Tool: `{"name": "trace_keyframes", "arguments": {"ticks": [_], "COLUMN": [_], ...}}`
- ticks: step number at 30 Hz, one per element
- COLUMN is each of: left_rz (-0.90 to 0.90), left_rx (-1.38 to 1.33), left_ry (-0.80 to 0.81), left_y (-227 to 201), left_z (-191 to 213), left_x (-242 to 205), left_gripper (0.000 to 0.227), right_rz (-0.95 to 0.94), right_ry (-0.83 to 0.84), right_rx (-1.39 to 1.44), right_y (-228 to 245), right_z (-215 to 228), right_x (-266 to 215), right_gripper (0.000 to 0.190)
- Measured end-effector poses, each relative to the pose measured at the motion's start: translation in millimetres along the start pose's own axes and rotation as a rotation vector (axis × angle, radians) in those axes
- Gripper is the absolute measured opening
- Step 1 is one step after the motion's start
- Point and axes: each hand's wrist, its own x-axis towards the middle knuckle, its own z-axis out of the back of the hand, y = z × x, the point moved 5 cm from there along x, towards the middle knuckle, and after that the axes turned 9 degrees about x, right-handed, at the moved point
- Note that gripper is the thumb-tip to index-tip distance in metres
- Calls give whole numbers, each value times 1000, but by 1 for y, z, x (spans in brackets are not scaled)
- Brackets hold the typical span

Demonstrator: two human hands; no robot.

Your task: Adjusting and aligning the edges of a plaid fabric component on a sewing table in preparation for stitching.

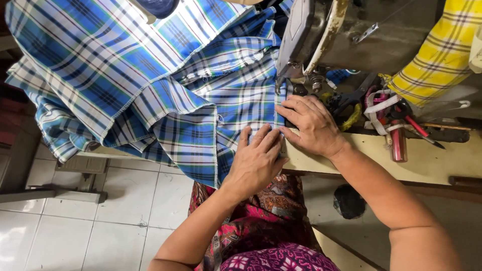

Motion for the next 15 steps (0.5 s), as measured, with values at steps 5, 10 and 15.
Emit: {"name": "trace_keyframes", "arguments": {"ticks": [5, 10, 15], "left_rz": [7, 10, 33], "left_rx": [12, 21, 0], "left_ry": [-8, -36, -13], "left_y": [5, 9, 14], "left_z": [-8, -12, -28], "left_x": [7, 15, 22], "left_gripper": [51, 50, 51], "right_rz": [-27, -36, -12], "right_ry": [2, 3, -39], "right_rx": [-41, -79, -41], "right_y": [-4, -7, -9], "right_z": [-4, -8, -9], "right_x": [1, 0, 0], "right_gripper": [50, 49, 35]}}
